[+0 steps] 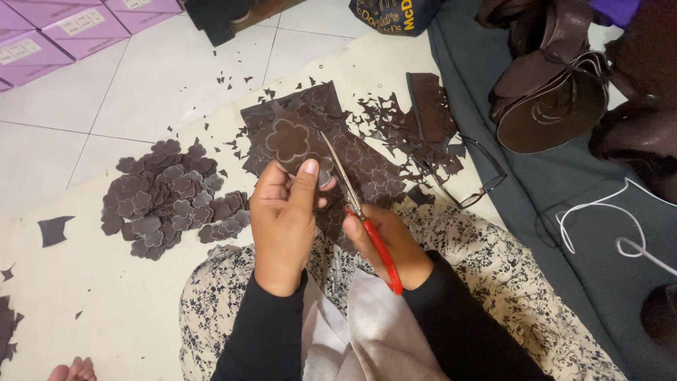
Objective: The person sits on the floor and uses red-handled scissors to cut flower-shaped pieces from a brown patterned sheet. The cut shapes are placed in a growing pile to the left, while the remaining sheet is repositioned as needed.
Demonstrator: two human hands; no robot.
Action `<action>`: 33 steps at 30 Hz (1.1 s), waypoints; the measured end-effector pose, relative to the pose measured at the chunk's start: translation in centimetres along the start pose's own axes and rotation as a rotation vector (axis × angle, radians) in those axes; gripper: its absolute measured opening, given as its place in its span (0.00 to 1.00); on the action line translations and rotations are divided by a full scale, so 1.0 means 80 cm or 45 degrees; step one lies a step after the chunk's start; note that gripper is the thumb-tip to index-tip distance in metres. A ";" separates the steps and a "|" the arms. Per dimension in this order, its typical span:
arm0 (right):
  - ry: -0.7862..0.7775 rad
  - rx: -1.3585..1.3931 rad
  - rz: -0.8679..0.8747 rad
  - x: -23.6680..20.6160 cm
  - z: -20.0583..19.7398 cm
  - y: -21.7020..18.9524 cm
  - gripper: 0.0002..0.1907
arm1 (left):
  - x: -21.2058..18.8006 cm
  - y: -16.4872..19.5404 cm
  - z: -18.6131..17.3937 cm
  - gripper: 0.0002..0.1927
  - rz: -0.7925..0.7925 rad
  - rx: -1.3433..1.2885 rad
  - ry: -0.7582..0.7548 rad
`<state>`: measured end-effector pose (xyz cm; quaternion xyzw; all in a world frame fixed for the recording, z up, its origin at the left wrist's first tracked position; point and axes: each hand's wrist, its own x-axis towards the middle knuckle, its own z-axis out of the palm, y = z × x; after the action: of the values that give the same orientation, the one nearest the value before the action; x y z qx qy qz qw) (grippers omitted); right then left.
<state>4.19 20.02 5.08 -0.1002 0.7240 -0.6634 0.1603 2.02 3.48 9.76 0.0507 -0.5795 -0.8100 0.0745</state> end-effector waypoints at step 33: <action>-0.215 -0.250 -0.233 0.001 -0.010 -0.020 0.27 | -0.006 -0.001 0.001 0.22 0.064 -0.051 -0.049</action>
<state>3.73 20.58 6.70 -0.2363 0.7571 -0.5905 0.1491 2.51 3.67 9.67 0.0190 -0.5655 -0.8202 0.0847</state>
